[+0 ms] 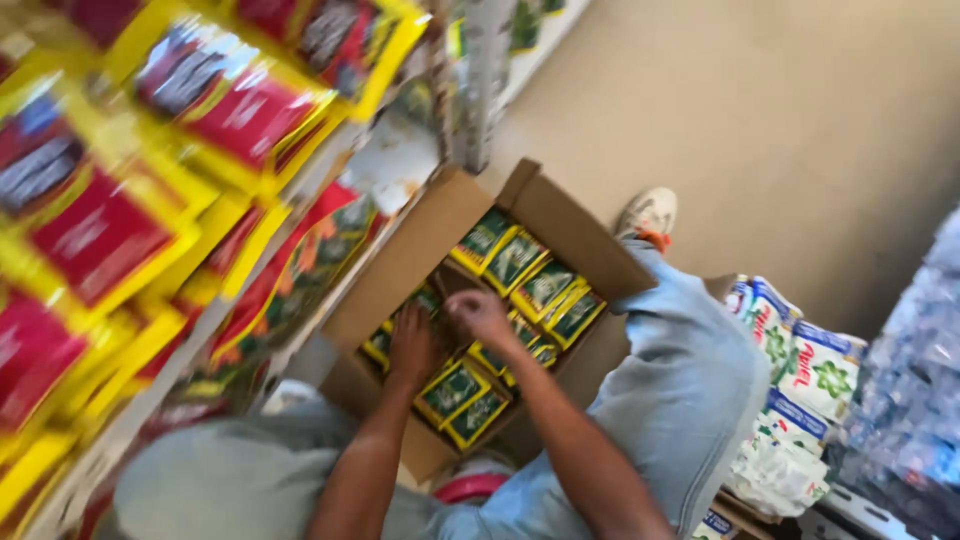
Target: Stocking retail shelves with condiment sachets and tomato sauce bottles from a cardboard box.
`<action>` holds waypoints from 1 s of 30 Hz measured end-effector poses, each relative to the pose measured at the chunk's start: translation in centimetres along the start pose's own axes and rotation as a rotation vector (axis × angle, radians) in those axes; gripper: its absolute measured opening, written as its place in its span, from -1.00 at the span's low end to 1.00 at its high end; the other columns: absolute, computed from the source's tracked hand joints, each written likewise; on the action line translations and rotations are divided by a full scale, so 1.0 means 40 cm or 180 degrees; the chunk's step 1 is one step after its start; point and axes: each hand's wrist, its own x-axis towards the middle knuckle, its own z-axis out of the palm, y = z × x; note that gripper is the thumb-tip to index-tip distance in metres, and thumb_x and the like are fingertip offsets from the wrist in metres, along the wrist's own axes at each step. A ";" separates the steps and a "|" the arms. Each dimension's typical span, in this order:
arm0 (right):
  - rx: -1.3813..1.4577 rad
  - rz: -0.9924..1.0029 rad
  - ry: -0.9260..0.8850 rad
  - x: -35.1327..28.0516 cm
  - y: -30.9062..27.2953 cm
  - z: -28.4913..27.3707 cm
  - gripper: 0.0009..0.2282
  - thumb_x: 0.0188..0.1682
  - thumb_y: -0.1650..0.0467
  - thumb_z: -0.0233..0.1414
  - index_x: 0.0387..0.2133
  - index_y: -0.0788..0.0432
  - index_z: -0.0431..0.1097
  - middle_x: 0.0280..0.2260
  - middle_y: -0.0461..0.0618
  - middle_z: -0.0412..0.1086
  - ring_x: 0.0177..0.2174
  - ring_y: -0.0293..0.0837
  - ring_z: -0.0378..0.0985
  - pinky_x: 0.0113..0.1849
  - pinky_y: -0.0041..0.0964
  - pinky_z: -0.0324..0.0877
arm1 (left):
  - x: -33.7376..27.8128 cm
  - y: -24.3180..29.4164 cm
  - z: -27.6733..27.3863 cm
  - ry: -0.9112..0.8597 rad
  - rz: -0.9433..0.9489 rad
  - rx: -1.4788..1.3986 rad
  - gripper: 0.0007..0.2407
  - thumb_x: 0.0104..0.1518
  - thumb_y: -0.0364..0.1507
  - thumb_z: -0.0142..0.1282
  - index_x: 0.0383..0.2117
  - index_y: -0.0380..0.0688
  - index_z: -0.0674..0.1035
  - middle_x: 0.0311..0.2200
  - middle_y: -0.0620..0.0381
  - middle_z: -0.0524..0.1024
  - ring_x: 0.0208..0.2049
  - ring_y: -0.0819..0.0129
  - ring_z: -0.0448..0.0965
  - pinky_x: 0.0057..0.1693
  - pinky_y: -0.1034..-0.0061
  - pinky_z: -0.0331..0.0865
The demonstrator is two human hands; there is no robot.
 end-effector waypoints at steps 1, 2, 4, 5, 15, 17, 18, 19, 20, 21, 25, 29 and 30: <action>-0.0445 -0.0257 -0.0001 0.007 0.060 0.014 -0.82 0.00 0.40 0.18 -0.22 0.28 0.58 -0.36 -0.06 0.55 -0.37 -0.26 0.53 -0.29 -0.33 0.47 | 0.009 -0.017 0.026 -0.0236 -0.0030 0.0179 -0.40 -0.05 -0.34 0.25 0.15 -0.38 0.36 0.26 -0.27 0.27 0.33 -0.18 0.17 0.42 0.05 0.04; -0.0462 -0.0265 0.0073 -0.003 0.062 0.026 -0.82 0.00 0.40 0.18 -0.22 0.28 0.58 -0.36 -0.06 0.55 -0.37 -0.26 0.53 -0.29 -0.33 0.47 | 0.031 -0.018 0.037 -0.0233 0.0042 0.0154 -0.40 -0.05 -0.34 0.25 0.15 -0.38 0.36 0.26 -0.27 0.27 0.33 -0.18 0.17 0.42 0.05 0.04; 0.0394 0.0506 -0.0309 -0.017 0.070 0.064 -0.72 0.00 0.39 0.12 -0.06 0.29 0.50 -0.25 0.02 0.55 -0.30 -0.19 0.55 -0.22 -0.24 0.50 | 0.071 -0.030 0.059 -0.0337 -0.0187 0.0336 -0.33 0.00 -0.29 0.25 0.25 -0.36 0.27 0.26 -0.27 0.25 0.33 -0.18 0.17 0.37 -0.03 0.03; 0.0395 0.0493 -0.0249 -0.012 0.077 0.062 -0.72 0.00 0.39 0.12 -0.06 0.29 0.50 -0.25 0.02 0.55 -0.30 -0.19 0.55 -0.22 -0.24 0.50 | 0.098 -0.025 0.069 -0.0338 -0.0127 0.0323 -0.33 0.00 -0.29 0.25 0.25 -0.36 0.27 0.26 -0.27 0.25 0.33 -0.18 0.17 0.37 -0.03 0.03; -0.0924 0.0305 -0.0207 0.031 0.215 0.046 -0.69 0.02 0.41 0.00 0.04 0.21 0.44 -0.08 0.18 0.54 -0.06 -0.09 0.56 0.00 -0.22 0.40 | 0.038 -0.007 0.048 -0.0207 -0.1072 -0.0295 -0.28 -0.10 -0.27 0.35 0.27 -0.09 0.29 0.20 -0.21 0.31 0.22 -0.24 0.27 0.24 -0.08 0.20; -0.1055 0.0185 -0.0239 -0.006 0.242 0.053 -0.72 0.02 0.41 0.01 -0.01 0.22 0.47 -0.11 0.18 0.55 -0.08 -0.07 0.58 -0.01 -0.22 0.42 | -0.023 0.022 -0.013 -0.0244 -0.1082 -0.0633 -0.30 -0.13 -0.30 0.37 0.24 -0.05 0.33 0.13 -0.22 0.34 0.16 -0.27 0.31 0.25 -0.05 0.23; -0.1013 0.0201 -0.0125 0.000 0.209 0.040 -0.72 0.01 0.39 0.04 -0.02 0.20 0.47 -0.13 0.17 0.56 -0.10 -0.07 0.59 -0.03 -0.22 0.43 | -0.014 0.040 -0.033 -0.0162 -0.1144 -0.0803 -0.34 -0.16 -0.37 0.36 0.19 -0.07 0.36 0.08 -0.25 0.35 0.13 -0.30 0.31 0.22 -0.03 0.24; -0.0968 0.0215 -0.0011 0.004 0.175 0.028 -0.72 0.01 0.38 0.07 -0.03 0.19 0.47 -0.15 0.15 0.56 -0.11 -0.08 0.61 -0.05 -0.22 0.44 | -0.007 0.058 -0.055 -0.0079 -0.1203 -0.0973 -0.37 -0.19 -0.43 0.35 0.14 -0.09 0.39 0.03 -0.28 0.35 0.10 -0.34 0.31 0.18 -0.01 0.26; -0.0977 0.0178 -0.0018 0.014 0.183 0.020 -0.72 0.01 0.38 0.07 -0.03 0.19 0.47 -0.15 0.15 0.56 -0.11 -0.08 0.61 -0.05 -0.22 0.44 | -0.010 0.053 -0.055 -0.0040 -0.1199 -0.0970 -0.37 -0.19 -0.43 0.35 0.14 -0.09 0.39 0.03 -0.28 0.35 0.10 -0.34 0.31 0.18 -0.01 0.26; -0.0999 0.0044 0.0049 0.025 0.191 0.012 -0.74 0.00 0.39 0.07 -0.07 0.20 0.50 -0.17 0.13 0.58 -0.13 -0.08 0.62 -0.06 -0.21 0.45 | -0.013 0.049 -0.053 0.0064 -0.1195 -0.0916 -0.41 -0.17 -0.41 0.36 0.10 -0.09 0.41 0.02 -0.28 0.36 0.08 -0.32 0.35 0.16 -0.01 0.28; -0.0538 0.0337 0.0007 -0.023 0.112 -0.006 -0.76 0.02 0.44 0.01 -0.09 0.22 0.53 -0.23 0.11 0.60 -0.19 -0.05 0.64 -0.09 -0.13 0.50 | -0.037 0.053 -0.144 0.0203 -0.0849 -0.0659 -0.48 -0.14 -0.39 0.37 0.01 -0.14 0.42 0.01 -0.24 0.40 0.01 -0.30 0.44 0.05 -0.04 0.37; -0.0617 -0.0554 -0.0217 -0.043 0.103 -0.048 -0.56 -0.10 0.49 0.10 0.13 0.22 0.35 0.13 0.05 0.40 0.12 -0.10 0.41 0.16 -0.20 0.29 | -0.006 0.069 -0.290 0.0421 -0.0355 -0.0445 -0.54 -0.16 -0.35 0.37 -0.09 -0.17 0.49 -0.12 -0.15 0.50 -0.03 -0.21 0.51 0.07 0.00 0.40; -0.0329 -0.0788 -0.0685 -0.072 -0.019 -0.042 -0.39 -0.15 0.50 0.10 0.26 0.20 0.14 0.25 0.10 0.20 0.23 -0.07 0.21 0.21 -0.19 0.16 | 0.011 0.089 -0.353 0.0173 -0.0171 -0.0513 -0.56 -0.12 -0.36 0.34 -0.08 -0.19 0.50 -0.12 -0.16 0.51 -0.04 -0.20 0.51 0.05 0.01 0.40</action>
